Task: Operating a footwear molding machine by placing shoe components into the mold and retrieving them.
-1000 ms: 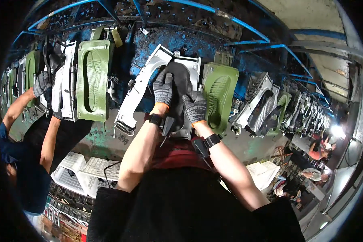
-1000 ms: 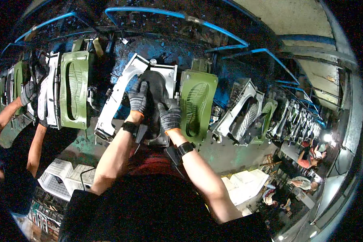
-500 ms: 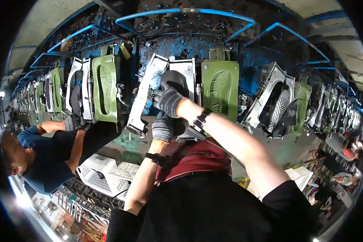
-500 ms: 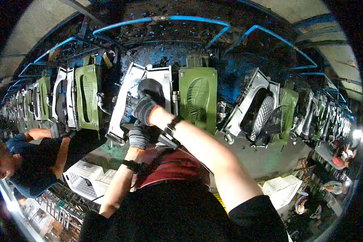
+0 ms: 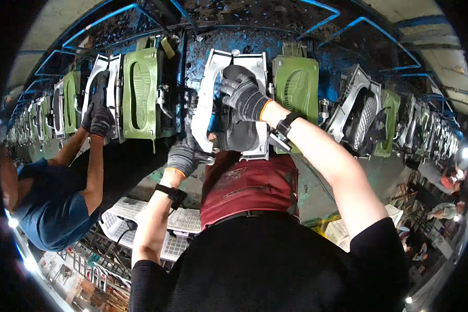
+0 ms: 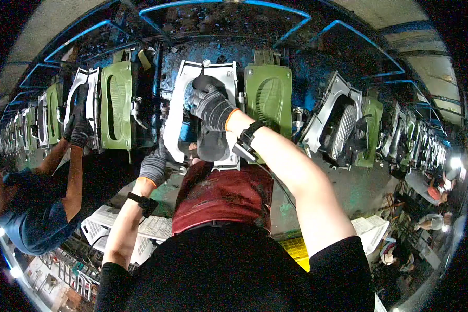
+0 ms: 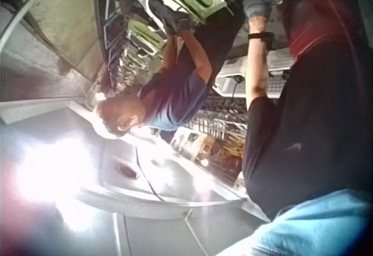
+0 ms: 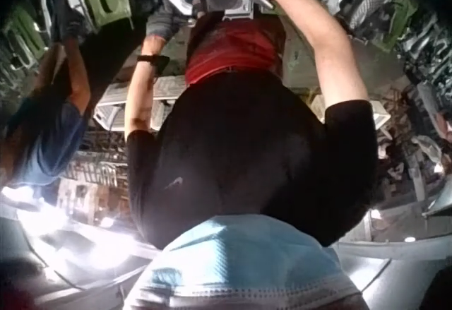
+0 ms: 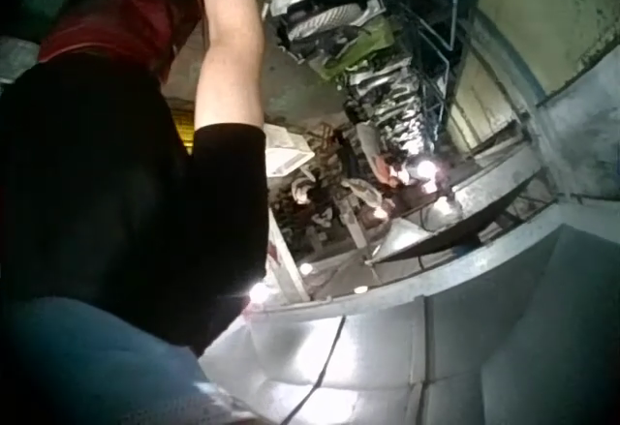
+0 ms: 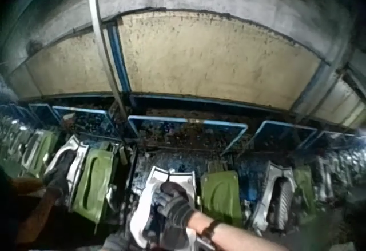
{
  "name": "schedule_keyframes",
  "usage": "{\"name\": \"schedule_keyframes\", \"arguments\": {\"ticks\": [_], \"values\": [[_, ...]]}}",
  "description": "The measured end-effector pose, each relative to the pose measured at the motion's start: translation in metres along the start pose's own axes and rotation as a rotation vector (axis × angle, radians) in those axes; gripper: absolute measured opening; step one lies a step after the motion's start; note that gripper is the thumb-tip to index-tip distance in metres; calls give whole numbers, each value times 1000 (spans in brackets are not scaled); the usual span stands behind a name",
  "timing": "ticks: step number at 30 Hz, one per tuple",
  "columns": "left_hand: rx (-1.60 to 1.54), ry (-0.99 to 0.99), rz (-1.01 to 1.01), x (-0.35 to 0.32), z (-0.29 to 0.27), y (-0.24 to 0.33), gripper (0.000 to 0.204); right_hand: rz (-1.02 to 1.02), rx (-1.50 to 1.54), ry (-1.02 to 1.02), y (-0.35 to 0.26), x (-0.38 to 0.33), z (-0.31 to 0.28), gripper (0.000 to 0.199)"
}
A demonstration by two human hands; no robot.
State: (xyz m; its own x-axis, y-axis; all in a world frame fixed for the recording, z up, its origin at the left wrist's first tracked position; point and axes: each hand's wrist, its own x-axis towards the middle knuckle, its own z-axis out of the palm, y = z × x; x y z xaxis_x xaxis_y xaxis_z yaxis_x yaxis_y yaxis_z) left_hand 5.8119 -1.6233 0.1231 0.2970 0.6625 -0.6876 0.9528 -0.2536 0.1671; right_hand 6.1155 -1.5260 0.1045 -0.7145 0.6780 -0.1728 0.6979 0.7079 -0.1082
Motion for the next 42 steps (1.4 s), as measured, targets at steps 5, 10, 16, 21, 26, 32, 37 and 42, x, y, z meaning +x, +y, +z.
{"name": "schedule_keyframes", "arguments": {"ticks": [5, 10, 16, 21, 26, 32, 37, 42], "values": [[-234, 20, 242, -16, 60, 66, 127, 325, 222, 70, -28, -22, 11, 78], [-324, 217, 254, 23, 27, 26, 68, 661, 395, 91, -163, -64, 35, 124], [-198, 726, 407, 110, -64, 108, 50, 723, 496, -66, -216, -94, 46, 131], [131, 819, 356, 152, -58, 177, 77, 734, 605, 56, -211, -111, 62, 105], [71, 791, 385, 150, -65, 160, 87, 593, 712, 218, -204, -121, 50, 86], [-92, 866, 543, 154, -65, 165, 57, 555, 747, 229, -194, -131, 56, 115], [368, 529, 211, 118, -51, 196, 91, 528, 767, 93, -181, -135, 46, 115], [360, 568, 166, 122, -51, 207, 92, 558, 647, 217, -187, -136, 56, 103]]}}
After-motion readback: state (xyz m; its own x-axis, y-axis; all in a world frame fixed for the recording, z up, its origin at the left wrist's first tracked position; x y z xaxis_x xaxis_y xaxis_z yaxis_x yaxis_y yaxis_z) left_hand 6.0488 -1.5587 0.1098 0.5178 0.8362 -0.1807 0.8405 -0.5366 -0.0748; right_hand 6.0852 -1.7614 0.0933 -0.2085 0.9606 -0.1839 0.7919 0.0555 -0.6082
